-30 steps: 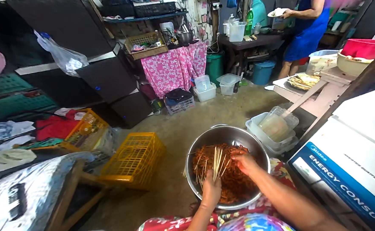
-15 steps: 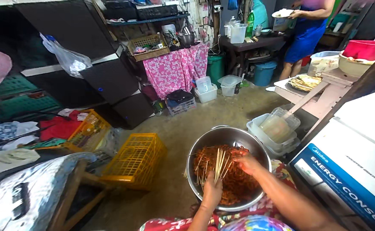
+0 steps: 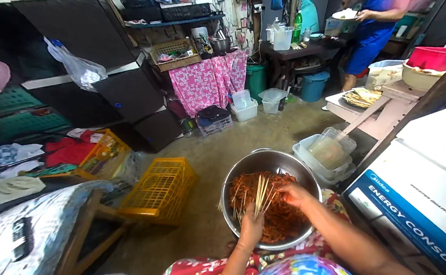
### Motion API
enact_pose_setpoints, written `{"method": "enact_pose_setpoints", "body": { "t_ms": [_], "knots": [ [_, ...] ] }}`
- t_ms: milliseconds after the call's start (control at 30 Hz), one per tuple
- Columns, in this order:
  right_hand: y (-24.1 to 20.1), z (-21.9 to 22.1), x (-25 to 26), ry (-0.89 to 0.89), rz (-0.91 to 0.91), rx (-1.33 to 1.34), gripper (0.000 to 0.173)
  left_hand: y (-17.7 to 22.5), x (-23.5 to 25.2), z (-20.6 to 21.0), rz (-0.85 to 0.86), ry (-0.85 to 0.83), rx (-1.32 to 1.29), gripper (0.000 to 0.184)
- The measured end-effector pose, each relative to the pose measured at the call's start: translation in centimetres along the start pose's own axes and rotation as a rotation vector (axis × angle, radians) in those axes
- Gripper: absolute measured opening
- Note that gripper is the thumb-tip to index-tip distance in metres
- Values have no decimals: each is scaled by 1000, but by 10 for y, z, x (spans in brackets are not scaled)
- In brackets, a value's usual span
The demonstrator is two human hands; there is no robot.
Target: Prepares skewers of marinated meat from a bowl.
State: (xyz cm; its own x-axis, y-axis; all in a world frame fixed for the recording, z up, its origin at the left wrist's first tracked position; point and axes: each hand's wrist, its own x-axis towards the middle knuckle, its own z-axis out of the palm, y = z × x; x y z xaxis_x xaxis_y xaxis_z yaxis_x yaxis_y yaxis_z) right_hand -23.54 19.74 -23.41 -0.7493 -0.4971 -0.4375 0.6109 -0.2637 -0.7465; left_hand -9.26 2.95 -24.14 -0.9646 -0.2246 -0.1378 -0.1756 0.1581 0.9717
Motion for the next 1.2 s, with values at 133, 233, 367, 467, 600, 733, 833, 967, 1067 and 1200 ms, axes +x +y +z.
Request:
{"method": "enact_pose_setpoints", "body": {
  "t_ms": [133, 233, 367, 467, 600, 733, 833, 967, 1067, 1200],
  "knots": [
    [1, 1, 2, 53, -40, 30, 26, 0, 0, 0, 1, 6, -7, 25],
    [1, 0, 4, 64, -49, 32, 28, -1, -1, 1, 17, 6, -3, 24],
    [0, 0, 2, 41, -54, 59, 28, -2, -1, 2, 26, 34, 4, 27],
    [1, -3, 3, 10, -59, 55, 30, -2, -2, 3, 29, 50, -15, 27],
    [0, -4, 3, -24, -58, -1, 29, -3, -1, 2, 36, 50, 18, 27],
    [1, -3, 1, -39, -71, -96, 30, -4, -1, 2, 50, 45, 46, 30],
    [2, -2, 2, -20, -86, -92, 28, -5, -1, 3, 45, 64, 41, 28],
    [6, 8, 1, 99, -142, -17, 17, -7, 0, 3, 45, 92, 33, 28],
    [8, 13, -1, 172, -168, 0, 18, -7, 0, 3, 44, 104, 30, 29],
    [10, 17, -4, 207, -171, 9, 14, -8, 0, 4, 41, 111, 39, 28]
  ]
}}
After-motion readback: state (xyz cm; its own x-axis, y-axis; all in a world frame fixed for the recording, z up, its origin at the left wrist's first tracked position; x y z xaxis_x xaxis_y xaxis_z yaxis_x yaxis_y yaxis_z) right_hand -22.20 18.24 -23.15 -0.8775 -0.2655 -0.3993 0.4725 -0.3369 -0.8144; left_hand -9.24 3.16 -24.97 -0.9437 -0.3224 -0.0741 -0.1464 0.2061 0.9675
